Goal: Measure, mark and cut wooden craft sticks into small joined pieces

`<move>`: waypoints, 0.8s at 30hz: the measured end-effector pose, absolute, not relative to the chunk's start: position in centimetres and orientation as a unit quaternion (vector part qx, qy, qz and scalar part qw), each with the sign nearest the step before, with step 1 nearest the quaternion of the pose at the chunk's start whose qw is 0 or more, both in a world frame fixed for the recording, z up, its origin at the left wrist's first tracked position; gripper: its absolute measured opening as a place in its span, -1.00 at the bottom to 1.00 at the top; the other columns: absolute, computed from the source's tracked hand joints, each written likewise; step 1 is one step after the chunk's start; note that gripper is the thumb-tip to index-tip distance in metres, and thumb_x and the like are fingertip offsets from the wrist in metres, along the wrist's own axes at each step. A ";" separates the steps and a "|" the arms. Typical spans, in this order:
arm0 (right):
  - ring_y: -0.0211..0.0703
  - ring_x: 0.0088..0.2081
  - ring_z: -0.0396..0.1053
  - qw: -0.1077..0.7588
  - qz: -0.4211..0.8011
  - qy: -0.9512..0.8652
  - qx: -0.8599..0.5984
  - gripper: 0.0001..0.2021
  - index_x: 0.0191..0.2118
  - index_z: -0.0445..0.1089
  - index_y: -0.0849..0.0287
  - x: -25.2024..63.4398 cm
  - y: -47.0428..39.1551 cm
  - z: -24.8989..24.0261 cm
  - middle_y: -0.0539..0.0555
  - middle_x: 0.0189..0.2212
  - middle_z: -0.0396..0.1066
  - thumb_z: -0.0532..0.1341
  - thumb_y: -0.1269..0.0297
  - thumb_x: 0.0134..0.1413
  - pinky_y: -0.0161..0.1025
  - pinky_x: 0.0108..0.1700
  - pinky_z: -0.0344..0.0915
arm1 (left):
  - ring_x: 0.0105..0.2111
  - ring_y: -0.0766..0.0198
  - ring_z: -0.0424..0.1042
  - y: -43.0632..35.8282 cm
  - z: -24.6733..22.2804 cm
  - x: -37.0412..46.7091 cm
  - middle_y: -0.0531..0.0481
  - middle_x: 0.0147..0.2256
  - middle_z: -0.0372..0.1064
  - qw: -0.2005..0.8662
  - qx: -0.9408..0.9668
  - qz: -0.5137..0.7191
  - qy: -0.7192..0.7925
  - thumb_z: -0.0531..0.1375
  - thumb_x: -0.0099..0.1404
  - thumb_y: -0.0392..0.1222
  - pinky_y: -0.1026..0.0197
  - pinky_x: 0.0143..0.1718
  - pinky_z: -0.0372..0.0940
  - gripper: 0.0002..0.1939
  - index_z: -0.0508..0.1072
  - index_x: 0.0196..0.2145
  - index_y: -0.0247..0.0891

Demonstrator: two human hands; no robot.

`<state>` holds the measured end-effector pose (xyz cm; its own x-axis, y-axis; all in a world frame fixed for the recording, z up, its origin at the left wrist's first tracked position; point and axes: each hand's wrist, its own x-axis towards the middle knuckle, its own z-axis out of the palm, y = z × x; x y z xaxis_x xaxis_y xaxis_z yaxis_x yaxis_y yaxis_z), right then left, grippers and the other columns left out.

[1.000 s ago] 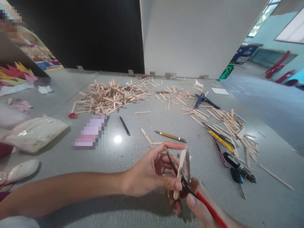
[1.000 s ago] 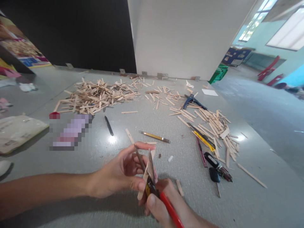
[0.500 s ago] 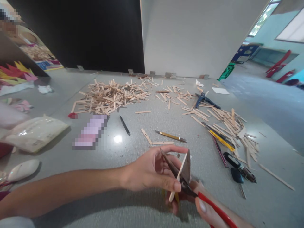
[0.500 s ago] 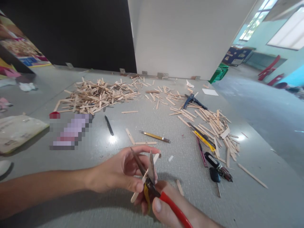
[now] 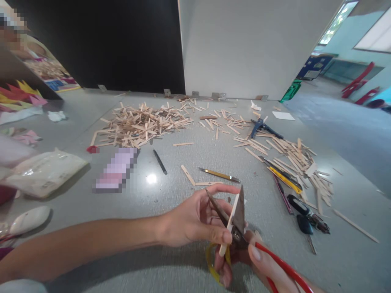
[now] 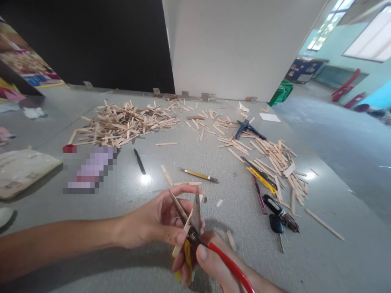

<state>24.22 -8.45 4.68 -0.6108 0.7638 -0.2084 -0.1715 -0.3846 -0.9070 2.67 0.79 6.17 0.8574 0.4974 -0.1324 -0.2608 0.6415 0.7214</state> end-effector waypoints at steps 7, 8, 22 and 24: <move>0.02 -0.23 0.50 0.305 0.774 -0.470 -0.296 -0.24 0.18 0.49 0.21 24.0 -8.1 3.9 0.14 -0.28 0.48 0.14 -0.46 0.38 0.08 -0.01 0.44 | -0.26 0.35 0.67 0.5 6.1 2.8 -0.03 -0.06 0.64 0.890 0.361 0.228 0.156 0.63 0.21 -0.25 0.34 -0.17 0.49 -0.23 0.43 0.28 -0.07; 0.01 -0.24 0.49 0.304 0.777 -0.467 -0.294 -0.24 0.17 0.49 0.21 23.9 -8.0 3.8 0.13 -0.30 0.47 0.14 -0.46 0.37 0.06 -0.04 0.45 | -0.26 0.34 0.67 0.4 6.1 2.8 -0.03 -0.06 0.64 0.890 0.361 0.231 0.158 0.63 0.21 -0.25 0.33 -0.17 0.49 -0.23 0.43 0.28 -0.07; -0.06 -0.30 0.44 0.318 0.773 -0.426 -0.347 -0.31 0.23 0.45 0.18 24.1 -8.8 3.6 0.15 -0.24 0.47 0.22 -0.38 0.38 0.01 -0.13 0.47 | -0.19 0.36 0.69 -0.1 6.0 3.1 -0.04 -0.13 0.68 0.886 0.349 0.275 0.132 0.58 0.28 -0.36 0.34 -0.08 0.51 -0.33 0.42 0.23 -0.11; -0.09 -0.33 0.43 0.323 0.775 -0.429 -0.333 -0.30 0.23 0.44 0.18 23.9 -8.7 3.7 0.13 -0.25 0.46 0.22 -0.38 0.38 0.00 -0.13 0.47 | -0.19 0.37 0.69 -0.1 5.9 3.2 -0.03 -0.12 0.68 0.887 0.347 0.276 0.131 0.58 0.28 -0.35 0.35 -0.09 0.51 -0.32 0.42 0.23 -0.10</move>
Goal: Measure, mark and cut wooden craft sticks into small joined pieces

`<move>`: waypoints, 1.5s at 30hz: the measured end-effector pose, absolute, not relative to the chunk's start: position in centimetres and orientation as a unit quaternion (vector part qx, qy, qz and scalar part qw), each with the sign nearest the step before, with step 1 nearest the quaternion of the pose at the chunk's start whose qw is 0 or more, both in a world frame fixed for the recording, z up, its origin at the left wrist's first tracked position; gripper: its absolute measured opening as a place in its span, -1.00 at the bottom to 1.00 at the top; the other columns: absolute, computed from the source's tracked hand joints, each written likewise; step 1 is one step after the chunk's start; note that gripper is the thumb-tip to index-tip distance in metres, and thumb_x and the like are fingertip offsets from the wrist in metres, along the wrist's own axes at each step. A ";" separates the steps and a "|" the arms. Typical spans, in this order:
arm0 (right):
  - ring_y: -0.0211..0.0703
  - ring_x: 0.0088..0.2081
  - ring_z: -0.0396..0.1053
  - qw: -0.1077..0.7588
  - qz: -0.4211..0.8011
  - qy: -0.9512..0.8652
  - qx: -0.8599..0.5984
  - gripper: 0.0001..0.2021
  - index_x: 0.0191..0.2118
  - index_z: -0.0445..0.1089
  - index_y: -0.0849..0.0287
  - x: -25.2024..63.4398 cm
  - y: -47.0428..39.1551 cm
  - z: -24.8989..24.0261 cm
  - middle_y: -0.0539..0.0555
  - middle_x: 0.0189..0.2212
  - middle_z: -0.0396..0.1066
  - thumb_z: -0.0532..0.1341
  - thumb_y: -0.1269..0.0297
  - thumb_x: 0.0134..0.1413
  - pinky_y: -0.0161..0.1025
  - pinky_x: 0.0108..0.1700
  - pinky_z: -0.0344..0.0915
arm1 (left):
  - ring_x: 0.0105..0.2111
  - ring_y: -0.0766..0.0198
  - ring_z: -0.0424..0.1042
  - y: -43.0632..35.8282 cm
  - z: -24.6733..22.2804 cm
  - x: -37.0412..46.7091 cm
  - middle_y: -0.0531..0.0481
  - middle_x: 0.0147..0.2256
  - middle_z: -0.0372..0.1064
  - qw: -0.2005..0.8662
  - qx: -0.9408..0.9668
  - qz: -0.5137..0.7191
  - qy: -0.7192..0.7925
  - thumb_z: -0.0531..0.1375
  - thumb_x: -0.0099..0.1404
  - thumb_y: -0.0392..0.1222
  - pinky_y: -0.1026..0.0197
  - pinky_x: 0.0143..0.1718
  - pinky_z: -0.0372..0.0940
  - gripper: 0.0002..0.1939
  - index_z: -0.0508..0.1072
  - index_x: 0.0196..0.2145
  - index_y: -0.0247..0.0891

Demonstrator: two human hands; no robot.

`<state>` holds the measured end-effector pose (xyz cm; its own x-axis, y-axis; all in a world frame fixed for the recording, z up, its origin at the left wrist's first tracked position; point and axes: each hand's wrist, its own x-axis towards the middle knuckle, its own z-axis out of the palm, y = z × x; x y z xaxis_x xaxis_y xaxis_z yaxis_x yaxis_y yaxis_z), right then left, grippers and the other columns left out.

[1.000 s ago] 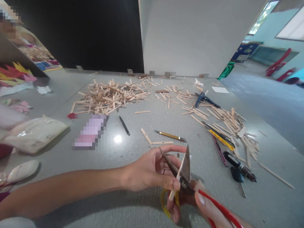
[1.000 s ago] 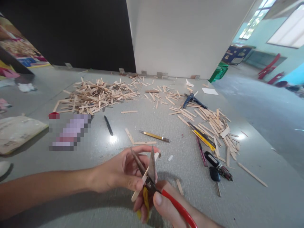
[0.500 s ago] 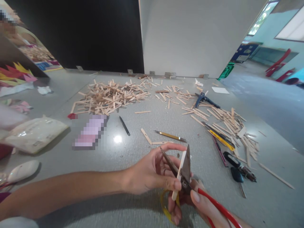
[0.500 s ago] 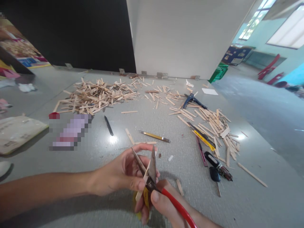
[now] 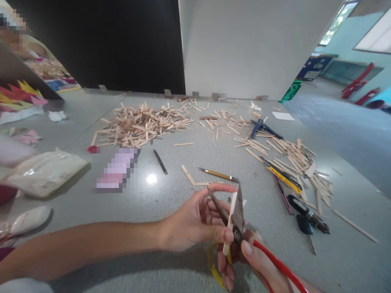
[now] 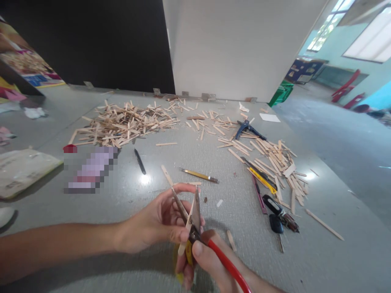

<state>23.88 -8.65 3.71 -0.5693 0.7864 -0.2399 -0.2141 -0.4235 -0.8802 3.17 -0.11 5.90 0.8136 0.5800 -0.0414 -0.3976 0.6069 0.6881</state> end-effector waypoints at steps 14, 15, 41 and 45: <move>-0.17 -0.35 0.42 0.346 0.770 -0.418 -0.337 -0.43 -0.07 0.46 0.21 23.6 -9.3 3.6 0.10 -0.27 0.47 0.18 -0.31 0.46 -0.09 -0.14 0.44 | -0.21 0.32 0.71 -0.3 5.5 3.3 -0.02 -0.14 0.69 0.886 0.341 0.284 0.134 0.58 0.28 -0.33 0.34 -0.13 0.51 -0.30 0.37 0.24 -0.11; -0.18 -0.36 0.41 0.344 0.770 -0.417 -0.338 -0.43 -0.09 0.46 0.21 23.5 -9.3 3.7 0.10 -0.27 0.46 0.19 -0.32 0.45 -0.10 -0.14 0.43 | -0.21 0.32 0.71 -0.4 5.4 3.3 -0.02 -0.15 0.69 0.885 0.343 0.283 0.136 0.58 0.28 -0.32 0.34 -0.13 0.51 -0.29 0.37 0.25 -0.11; -0.18 -0.41 0.37 0.325 0.752 -0.426 -0.384 -0.35 -0.24 0.49 0.21 23.5 -9.1 3.3 0.01 -0.44 0.35 0.17 -0.39 0.42 -0.14 -0.20 0.41 | -0.22 0.29 0.71 -0.5 5.1 3.2 -0.01 -0.15 0.68 0.882 0.343 0.287 0.149 0.58 0.28 -0.29 0.31 -0.12 0.50 -0.29 0.33 0.22 -0.10; -0.20 -0.43 0.34 0.322 0.748 -0.444 -0.374 -0.34 -0.25 0.46 0.20 23.3 -8.8 3.6 -0.01 -0.46 0.31 0.12 -0.40 0.45 -0.19 -0.26 0.37 | -0.22 0.27 0.70 -0.5 5.0 3.1 -0.03 -0.14 0.66 0.876 0.353 0.290 0.155 0.58 0.28 -0.26 0.28 -0.13 0.48 -0.31 0.34 0.21 -0.09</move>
